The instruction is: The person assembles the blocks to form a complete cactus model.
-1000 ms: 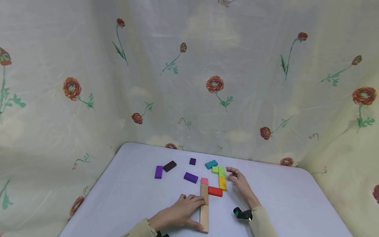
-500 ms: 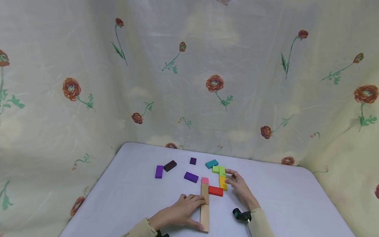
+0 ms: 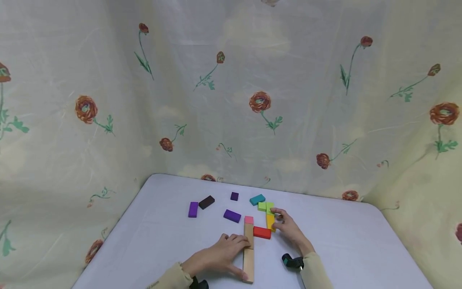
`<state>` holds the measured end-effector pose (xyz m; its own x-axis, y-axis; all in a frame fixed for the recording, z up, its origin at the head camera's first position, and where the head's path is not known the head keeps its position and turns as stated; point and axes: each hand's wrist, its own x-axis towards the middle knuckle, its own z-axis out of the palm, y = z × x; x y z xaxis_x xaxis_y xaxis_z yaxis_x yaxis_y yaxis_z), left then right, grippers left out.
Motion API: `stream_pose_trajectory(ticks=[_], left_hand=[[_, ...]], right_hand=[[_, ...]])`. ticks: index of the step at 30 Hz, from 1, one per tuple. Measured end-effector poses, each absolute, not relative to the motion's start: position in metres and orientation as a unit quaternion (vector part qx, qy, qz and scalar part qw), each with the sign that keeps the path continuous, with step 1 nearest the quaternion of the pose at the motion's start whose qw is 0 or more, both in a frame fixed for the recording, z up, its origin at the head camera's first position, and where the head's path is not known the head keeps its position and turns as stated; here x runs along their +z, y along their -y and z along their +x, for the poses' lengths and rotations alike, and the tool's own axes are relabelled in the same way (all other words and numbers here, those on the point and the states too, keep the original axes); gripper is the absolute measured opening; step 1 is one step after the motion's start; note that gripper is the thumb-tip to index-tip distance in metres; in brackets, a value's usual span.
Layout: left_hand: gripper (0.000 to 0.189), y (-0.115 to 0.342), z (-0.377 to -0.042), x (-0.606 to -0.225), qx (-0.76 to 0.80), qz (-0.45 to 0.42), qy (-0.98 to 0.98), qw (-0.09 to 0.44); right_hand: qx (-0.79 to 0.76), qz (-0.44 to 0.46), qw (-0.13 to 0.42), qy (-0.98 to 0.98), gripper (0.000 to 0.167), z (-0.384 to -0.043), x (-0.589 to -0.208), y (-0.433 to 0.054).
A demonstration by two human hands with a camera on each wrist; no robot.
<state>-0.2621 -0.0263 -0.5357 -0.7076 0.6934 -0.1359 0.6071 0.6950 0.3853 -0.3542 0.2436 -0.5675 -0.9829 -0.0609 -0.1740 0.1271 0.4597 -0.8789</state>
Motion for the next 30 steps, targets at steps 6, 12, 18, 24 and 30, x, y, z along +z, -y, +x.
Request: stream_pose_trajectory(ticks=[6,12,18,24,30], left_hand=[[0.085,0.023,-0.266,-0.532,0.155,0.355,-0.911,0.141],[0.074,0.021,-0.27,-0.527,0.162,0.349,-0.911,0.147],[0.053,0.016,-0.278,-0.525,0.177,0.29,-0.938,0.072],[0.052,0.009,-0.293,-0.52,0.188,0.13,-0.97,-0.088],[0.064,0.007,-0.307,-0.518,0.171,0.035,-0.973,-0.15]], right_hand=[[-0.514,0.021,0.099,-0.852,0.059,-0.355,-0.569,-0.244],[-0.513,0.025,0.104,-0.851,0.058,-0.352,-0.565,-0.243],[-0.511,0.024,0.102,-0.853,0.057,-0.35,-0.559,-0.24],[-0.51,0.025,0.102,-0.854,0.057,-0.352,-0.559,-0.24],[-0.512,0.024,0.103,-0.853,0.057,-0.351,-0.559,-0.241]])
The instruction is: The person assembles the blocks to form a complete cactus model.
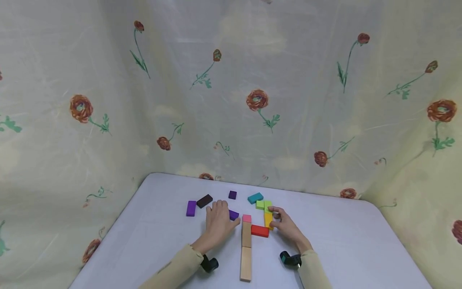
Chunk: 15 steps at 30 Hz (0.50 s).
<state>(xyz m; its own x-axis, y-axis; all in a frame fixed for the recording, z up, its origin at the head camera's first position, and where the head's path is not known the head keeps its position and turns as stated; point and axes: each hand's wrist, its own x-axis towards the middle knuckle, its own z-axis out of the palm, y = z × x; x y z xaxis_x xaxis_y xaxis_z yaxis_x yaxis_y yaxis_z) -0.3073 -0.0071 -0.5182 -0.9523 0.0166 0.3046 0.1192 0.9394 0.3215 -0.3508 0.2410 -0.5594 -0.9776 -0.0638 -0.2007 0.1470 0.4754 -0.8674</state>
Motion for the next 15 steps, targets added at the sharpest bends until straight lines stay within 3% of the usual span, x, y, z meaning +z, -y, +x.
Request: stream_pose_trajectory(ticks=[15], left_hand=[[0.074,0.01,-0.327,-0.533,-0.152,0.016,0.982,0.115]], right_hand=[[-0.495,0.012,0.095,-0.863,0.056,-0.351,-0.561,-0.241]])
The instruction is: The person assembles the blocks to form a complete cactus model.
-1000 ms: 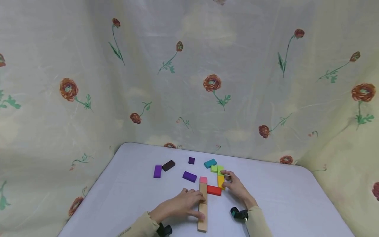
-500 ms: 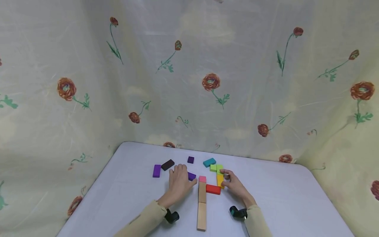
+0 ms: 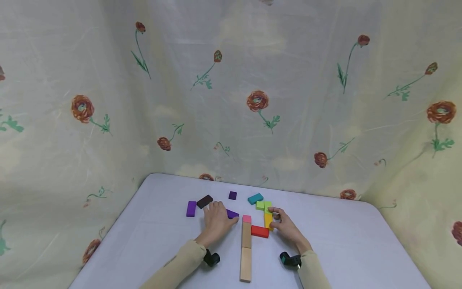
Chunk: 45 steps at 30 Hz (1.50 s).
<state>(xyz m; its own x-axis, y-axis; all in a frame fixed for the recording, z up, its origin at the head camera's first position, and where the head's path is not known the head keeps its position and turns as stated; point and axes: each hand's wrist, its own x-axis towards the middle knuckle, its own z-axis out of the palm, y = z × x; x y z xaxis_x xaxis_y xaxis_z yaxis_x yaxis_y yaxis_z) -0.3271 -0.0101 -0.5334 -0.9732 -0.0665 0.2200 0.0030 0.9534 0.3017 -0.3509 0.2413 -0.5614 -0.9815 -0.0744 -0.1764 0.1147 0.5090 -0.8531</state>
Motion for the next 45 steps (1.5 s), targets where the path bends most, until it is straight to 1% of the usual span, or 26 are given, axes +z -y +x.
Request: stream_pose_trajectory(ticks=[13,15,22,30,36,45], left_hand=[[0.069,0.007,-0.337,-0.539,-0.158,0.016,0.982,0.099],[0.067,0.008,-0.338,-0.539,-0.174,0.005,0.981,0.089],[0.054,0.02,-0.353,-0.531,-0.237,-0.071,0.969,0.021],[0.052,0.032,-0.368,-0.532,-0.229,-0.127,0.965,-0.01],[0.05,0.037,-0.373,-0.536,-0.275,-0.136,0.952,-0.022],[0.048,0.033,-0.38,-0.538,-0.345,-0.127,0.929,-0.042]], right_hand=[[-0.498,0.012,0.096,-0.862,0.055,-0.35,-0.562,-0.242],[-0.495,0.008,0.095,-0.864,0.055,-0.351,-0.562,-0.242],[-0.499,0.022,0.103,-0.86,0.055,-0.352,-0.561,-0.24],[-0.503,0.015,0.105,-0.857,0.057,-0.351,-0.562,-0.242],[-0.502,0.02,0.106,-0.858,0.056,-0.351,-0.563,-0.242],[-0.499,0.024,0.106,-0.86,0.056,-0.351,-0.562,-0.241]])
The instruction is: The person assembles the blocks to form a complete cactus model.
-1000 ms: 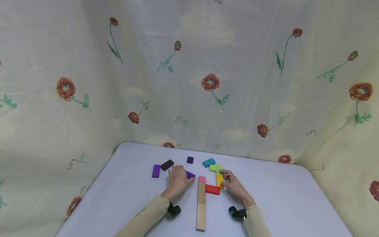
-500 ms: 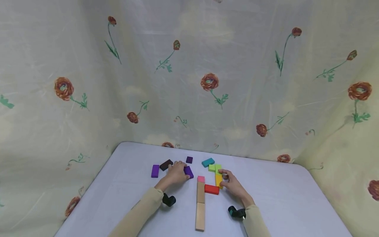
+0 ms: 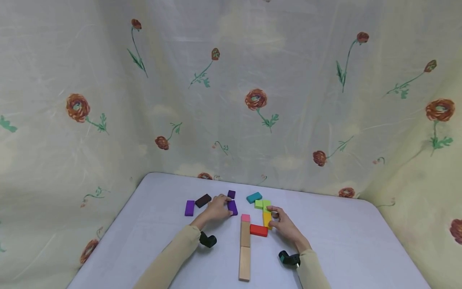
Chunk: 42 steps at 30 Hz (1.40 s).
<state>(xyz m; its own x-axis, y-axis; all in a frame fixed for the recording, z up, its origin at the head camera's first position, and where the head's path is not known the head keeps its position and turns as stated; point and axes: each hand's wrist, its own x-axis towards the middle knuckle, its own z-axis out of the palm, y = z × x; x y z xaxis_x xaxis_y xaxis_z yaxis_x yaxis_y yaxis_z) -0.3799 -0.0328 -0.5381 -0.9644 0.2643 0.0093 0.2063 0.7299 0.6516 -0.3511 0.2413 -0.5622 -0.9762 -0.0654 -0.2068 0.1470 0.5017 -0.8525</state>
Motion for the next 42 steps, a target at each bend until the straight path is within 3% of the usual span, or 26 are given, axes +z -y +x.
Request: stream_pose_trajectory(ticks=[42], left_hand=[[0.046,-0.003,-0.402,-0.548,0.411,0.146,-0.893,0.11]], right_hand=[[-0.504,0.026,0.108,-0.857,0.056,-0.349,-0.563,-0.242]])
